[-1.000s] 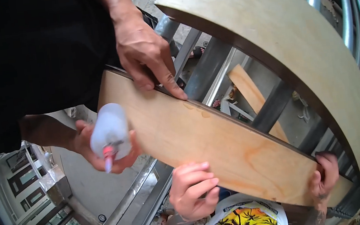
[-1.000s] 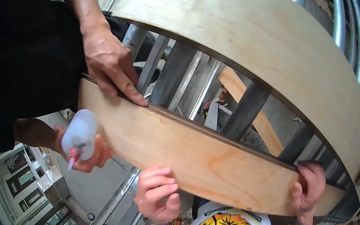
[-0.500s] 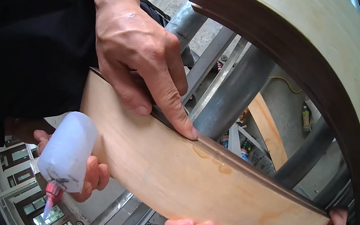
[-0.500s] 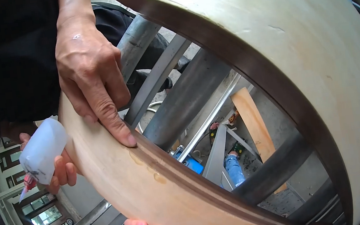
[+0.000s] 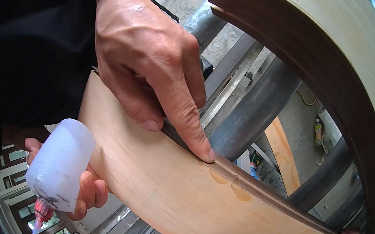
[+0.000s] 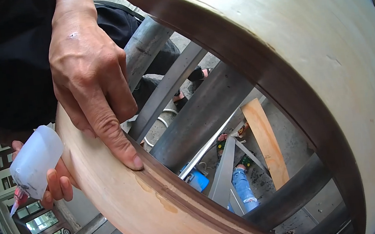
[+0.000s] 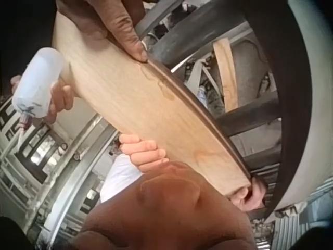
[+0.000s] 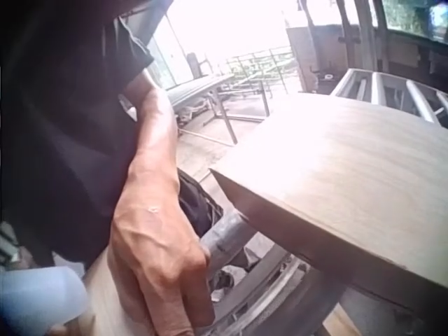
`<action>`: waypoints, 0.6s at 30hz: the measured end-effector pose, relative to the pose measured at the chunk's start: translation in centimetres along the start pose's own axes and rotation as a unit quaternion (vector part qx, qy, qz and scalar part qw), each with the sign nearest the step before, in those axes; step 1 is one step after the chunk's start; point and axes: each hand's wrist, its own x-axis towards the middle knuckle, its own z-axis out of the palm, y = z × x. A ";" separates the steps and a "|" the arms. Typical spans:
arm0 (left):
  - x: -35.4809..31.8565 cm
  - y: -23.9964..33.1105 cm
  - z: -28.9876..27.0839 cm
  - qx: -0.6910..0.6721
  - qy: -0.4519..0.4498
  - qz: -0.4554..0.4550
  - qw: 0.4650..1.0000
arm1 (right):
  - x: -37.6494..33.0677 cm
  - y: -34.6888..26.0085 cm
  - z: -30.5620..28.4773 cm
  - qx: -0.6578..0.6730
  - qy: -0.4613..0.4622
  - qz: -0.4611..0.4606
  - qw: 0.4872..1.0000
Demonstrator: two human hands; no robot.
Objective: Applying glue to the edges of wooden planks and cleaning excess glue.
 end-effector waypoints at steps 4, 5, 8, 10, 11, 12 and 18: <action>-0.1 0.2 -0.3 -0.008 -0.001 0.005 1.000 | 0.2 -0.4 0.1 0.000 0.008 0.007 1.000; 0.0 0.5 -0.6 0.006 -0.023 -0.016 1.000 | 0.4 -0.4 0.0 0.001 0.009 0.007 1.000; 0.3 1.2 -1.3 0.028 -0.060 -0.042 0.997 | 0.6 0.1 -0.5 -0.010 -0.012 -0.026 1.000; 0.3 1.2 -1.3 0.035 -0.077 -0.049 0.995 | 0.6 0.2 -0.5 -0.007 -0.020 -0.044 0.999; 0.1 1.1 -1.1 0.040 -0.057 -0.040 0.997 | 0.5 0.0 -0.4 -0.007 -0.019 -0.044 0.999; 0.0 1.1 -0.9 0.045 -0.037 -0.031 0.998 | 0.4 -0.3 -0.3 -0.007 -0.008 -0.019 1.000; 0.2 -2.2 0.9 -0.048 0.117 0.177 0.976 | 0.4 -1.0 -0.3 -0.006 -0.002 0.027 1.000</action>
